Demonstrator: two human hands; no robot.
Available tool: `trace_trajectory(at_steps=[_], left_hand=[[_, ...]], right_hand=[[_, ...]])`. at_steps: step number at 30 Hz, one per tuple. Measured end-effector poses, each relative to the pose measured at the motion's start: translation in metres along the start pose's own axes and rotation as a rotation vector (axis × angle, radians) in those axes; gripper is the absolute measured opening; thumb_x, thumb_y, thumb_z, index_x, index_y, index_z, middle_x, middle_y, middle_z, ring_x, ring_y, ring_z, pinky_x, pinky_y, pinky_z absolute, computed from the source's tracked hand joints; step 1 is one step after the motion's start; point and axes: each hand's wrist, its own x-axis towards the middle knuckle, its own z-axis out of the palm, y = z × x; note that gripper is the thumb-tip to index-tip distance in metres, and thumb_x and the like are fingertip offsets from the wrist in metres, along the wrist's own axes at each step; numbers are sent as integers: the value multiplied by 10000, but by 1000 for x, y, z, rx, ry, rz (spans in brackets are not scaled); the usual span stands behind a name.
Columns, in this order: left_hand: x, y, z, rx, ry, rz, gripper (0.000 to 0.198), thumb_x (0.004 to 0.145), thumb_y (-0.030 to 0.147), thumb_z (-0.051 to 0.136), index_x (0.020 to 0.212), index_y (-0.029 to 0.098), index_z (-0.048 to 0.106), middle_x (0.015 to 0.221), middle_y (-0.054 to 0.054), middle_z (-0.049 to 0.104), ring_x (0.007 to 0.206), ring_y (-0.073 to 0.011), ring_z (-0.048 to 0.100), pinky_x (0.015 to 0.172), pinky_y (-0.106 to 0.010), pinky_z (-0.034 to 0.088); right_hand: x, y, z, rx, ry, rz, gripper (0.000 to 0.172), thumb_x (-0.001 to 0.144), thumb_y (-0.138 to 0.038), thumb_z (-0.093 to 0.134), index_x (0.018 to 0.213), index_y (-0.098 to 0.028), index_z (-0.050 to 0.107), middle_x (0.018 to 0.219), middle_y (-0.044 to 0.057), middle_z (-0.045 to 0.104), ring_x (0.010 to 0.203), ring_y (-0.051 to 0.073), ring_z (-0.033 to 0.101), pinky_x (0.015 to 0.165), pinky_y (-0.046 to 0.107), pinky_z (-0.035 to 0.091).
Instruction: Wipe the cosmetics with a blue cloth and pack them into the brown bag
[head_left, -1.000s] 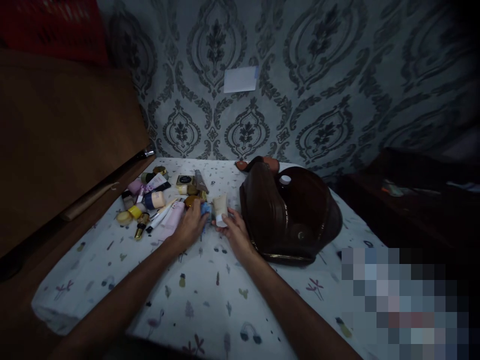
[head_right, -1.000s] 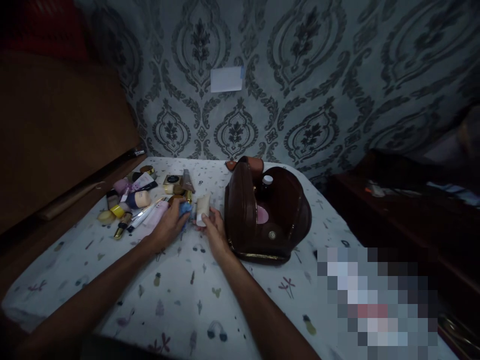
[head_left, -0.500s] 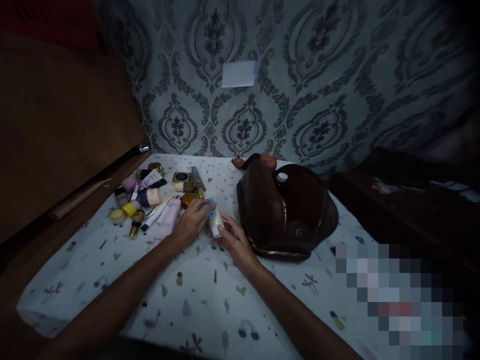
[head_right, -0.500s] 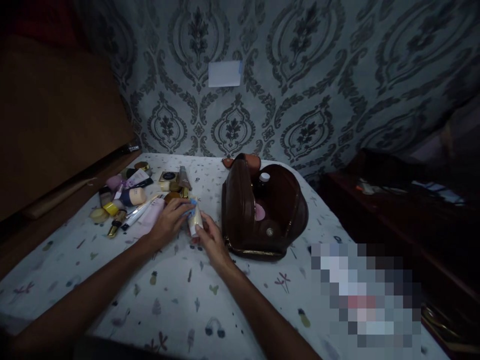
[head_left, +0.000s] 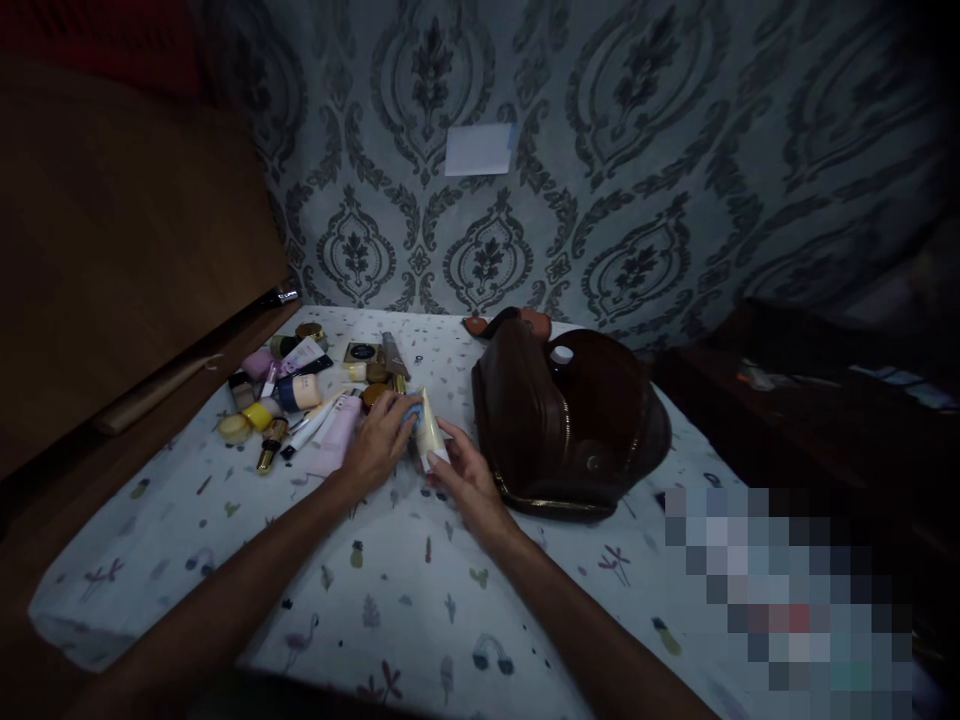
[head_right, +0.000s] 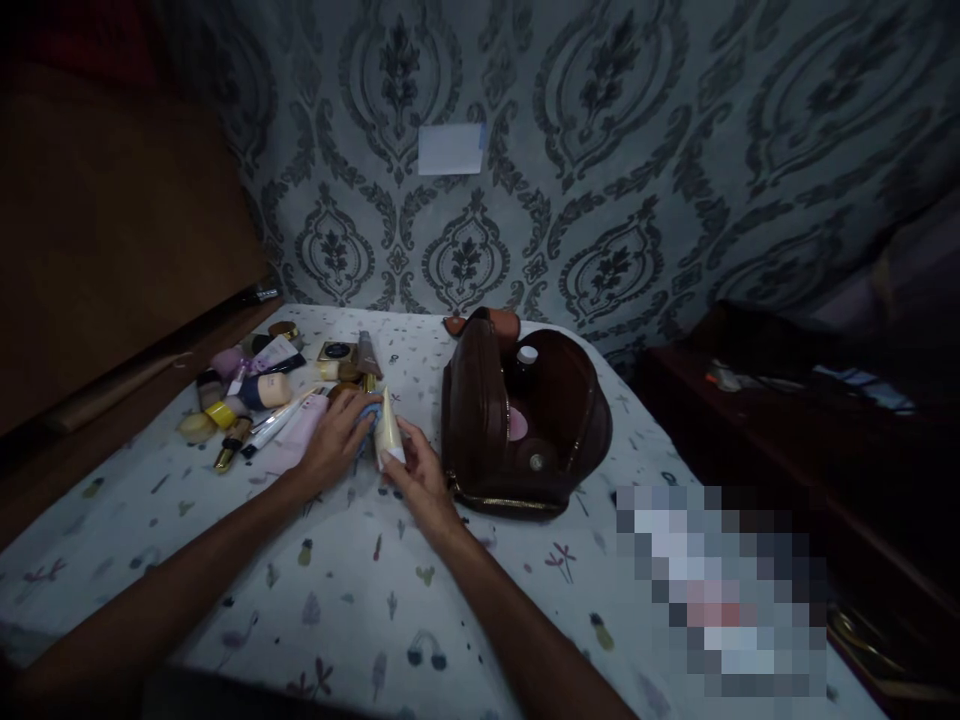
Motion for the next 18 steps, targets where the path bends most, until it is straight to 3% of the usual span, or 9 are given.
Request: trace_trajectory(at_steps=[3,6,9,11,15,18], left_hand=[[-3,10,2,-14,22,72,314,1028,267,402,1265,203,597,1129,-93,587,1091,-222,569,991,-388,487],[-5,16,2,32,29,265,290,1020,245,433,1243,194,611,1175,-112,605,1134,-235,548,1018,-421,473],[-4,15,0,102,-5,461,282,1008,206,441,1228,183,617,1177,-123,631,1140,-246,543,1008,-445,481],[-1,12,-3,150,-24,518,285,1002,187,437,1224,174,615,1164,-128,642,1130,-250,548,997,-449,488],[2,3,-7,228,27,404,265,1000,197,441,1183,164,631,1158,-129,635,1120,-258,533,994,-449,483],[2,-2,-8,196,72,258,262,1009,222,440,1175,180,638,1190,-119,610,1140,-255,520,1012,-447,463]], right_hand=[[3,4,2,-28,57,-77,658,704,-367,823,1300,-255,568,1078,45,673,922,195,639,814,321,537],[6,6,4,-42,95,-146,610,668,-296,828,1230,-242,598,1180,57,672,1064,227,628,983,369,489],[7,7,4,-107,107,-177,510,666,-250,796,1150,-221,636,1158,49,688,1100,237,614,1038,380,456],[6,6,5,-136,109,-164,495,667,-246,789,1141,-218,648,1135,43,700,1095,240,614,1029,380,466],[2,2,6,-133,61,-91,516,665,-240,798,1164,-224,672,1144,36,706,1048,222,634,960,349,508],[-2,-1,10,-49,-5,6,481,689,-286,804,1152,-226,686,1054,32,714,886,190,658,732,291,546]])
